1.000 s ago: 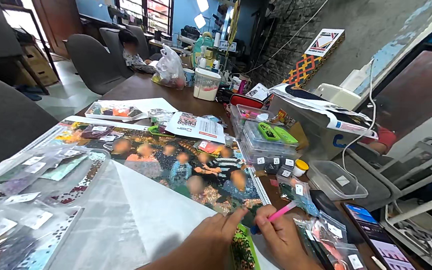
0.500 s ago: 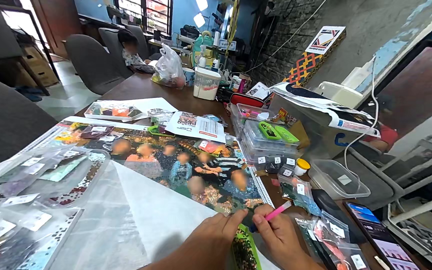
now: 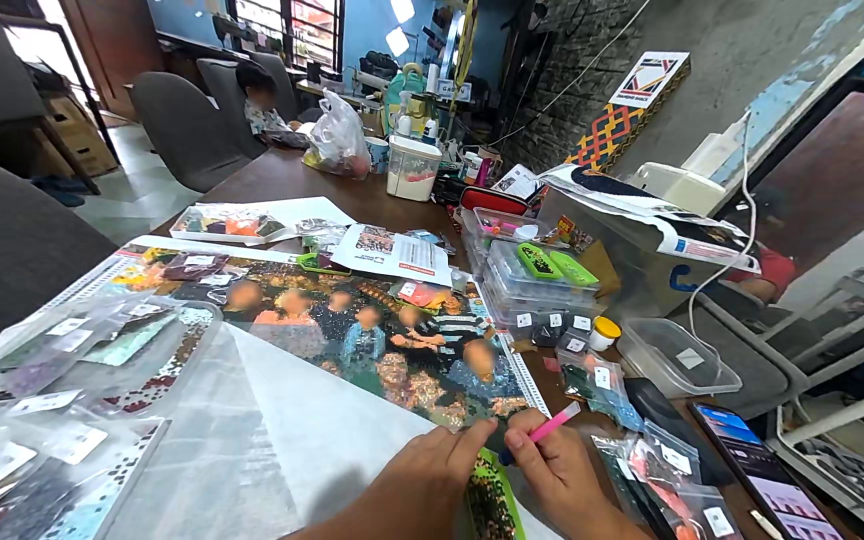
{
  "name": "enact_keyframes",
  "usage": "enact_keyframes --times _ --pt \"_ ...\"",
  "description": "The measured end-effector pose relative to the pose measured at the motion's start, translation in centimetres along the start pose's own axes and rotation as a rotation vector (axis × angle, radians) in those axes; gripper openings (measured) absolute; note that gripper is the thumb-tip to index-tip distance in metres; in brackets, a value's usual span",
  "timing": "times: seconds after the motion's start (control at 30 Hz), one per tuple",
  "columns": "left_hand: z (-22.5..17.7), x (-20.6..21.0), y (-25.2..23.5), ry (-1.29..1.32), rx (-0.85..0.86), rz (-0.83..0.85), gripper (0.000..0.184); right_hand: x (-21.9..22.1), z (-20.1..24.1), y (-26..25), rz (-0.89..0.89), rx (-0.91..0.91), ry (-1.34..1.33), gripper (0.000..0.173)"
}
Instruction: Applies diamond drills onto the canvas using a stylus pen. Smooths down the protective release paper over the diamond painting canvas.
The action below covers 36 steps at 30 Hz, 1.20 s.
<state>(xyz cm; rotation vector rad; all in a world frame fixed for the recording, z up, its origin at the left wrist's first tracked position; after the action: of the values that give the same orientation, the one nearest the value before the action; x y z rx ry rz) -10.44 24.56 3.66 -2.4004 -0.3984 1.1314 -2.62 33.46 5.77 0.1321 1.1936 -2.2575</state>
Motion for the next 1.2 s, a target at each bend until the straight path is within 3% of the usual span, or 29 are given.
enact_keyframes --times 0.2,0.5,0.8,1.2 --pt "0.1 0.1 -0.1 0.033 -0.027 0.031 0.107 -0.5 0.0 -0.3 -0.012 0.022 -0.009 0.037" --pt "0.3 0.1 0.0 0.050 -0.038 0.057 0.112 -4.3 -4.7 -1.5 -0.118 0.401 0.007 0.027" --pt "0.0 0.0 0.2 0.053 0.039 0.044 0.107 -4.2 -5.1 -1.6 0.040 0.351 0.118 0.030" --pt "-0.1 -0.2 0.3 0.084 0.052 0.027 0.106 -3.8 -4.7 -1.3 0.066 0.298 0.136 0.029"
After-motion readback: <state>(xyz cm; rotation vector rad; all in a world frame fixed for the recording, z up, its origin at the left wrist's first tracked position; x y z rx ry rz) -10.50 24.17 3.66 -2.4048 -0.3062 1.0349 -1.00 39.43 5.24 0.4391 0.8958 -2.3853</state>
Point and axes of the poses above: each hand's wrist, its own y-axis away from the middle knuckle, its own x-axis out of the palm, z = x × y, the point moved 10 cm from there along -y, towards the middle knuckle, and after that the axes turned 15 degrees about -z, right-handed, at the moved point
